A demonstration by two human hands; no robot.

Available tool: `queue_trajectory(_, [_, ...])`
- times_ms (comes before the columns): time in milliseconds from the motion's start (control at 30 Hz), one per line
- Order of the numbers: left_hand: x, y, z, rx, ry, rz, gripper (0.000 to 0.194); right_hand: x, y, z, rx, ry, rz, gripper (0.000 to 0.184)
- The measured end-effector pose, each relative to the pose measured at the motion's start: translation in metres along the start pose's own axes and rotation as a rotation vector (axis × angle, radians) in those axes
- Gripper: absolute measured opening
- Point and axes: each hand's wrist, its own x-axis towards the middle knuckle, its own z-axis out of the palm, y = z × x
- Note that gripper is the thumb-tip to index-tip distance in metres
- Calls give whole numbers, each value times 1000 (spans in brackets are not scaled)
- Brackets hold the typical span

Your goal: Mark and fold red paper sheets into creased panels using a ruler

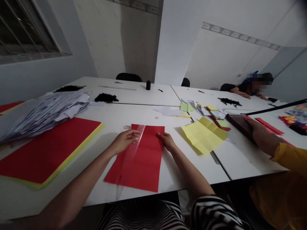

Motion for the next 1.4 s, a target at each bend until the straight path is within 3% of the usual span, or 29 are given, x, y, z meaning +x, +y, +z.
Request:
queue_trajectory(133, [17, -31, 24, 124, 84, 26, 35, 32, -5, 35, -260, -51, -68, 25])
queue_trajectory(200, [20, -46, 28, 209, 145, 17, 35, 42, -8, 46, -385, -13, -140, 32])
queue_trajectory(300, [17, -58, 26, 371, 230, 15, 36, 41, -7, 52, -530, 43, -269, 56])
queue_trajectory(400, [10, -61, 22, 491, 255, 25, 36, 23, 2, 50, -628, 18, -376, 53])
queue_trajectory(467, [6, -62, 20, 555, 207, 66, 35, 9, 11, 48, -696, -45, -435, 45])
queue_trajectory(600, [5, -65, 18, 779, -7, 201, 43, -4, 26, 44, -969, -119, -580, 38])
queue_trajectory(700, [6, -68, 17, 855, -25, 186, 47, -2, 28, 44, -1109, -110, -610, 37])
queue_trajectory(967, [11, -81, 16, 881, 64, 220, 47, 5, 26, 42, -1137, -99, -633, 36])
queue_trajectory(1400, [6, -76, 12, 872, -36, 217, 56, 5, 29, 31, -1109, -142, -627, 41])
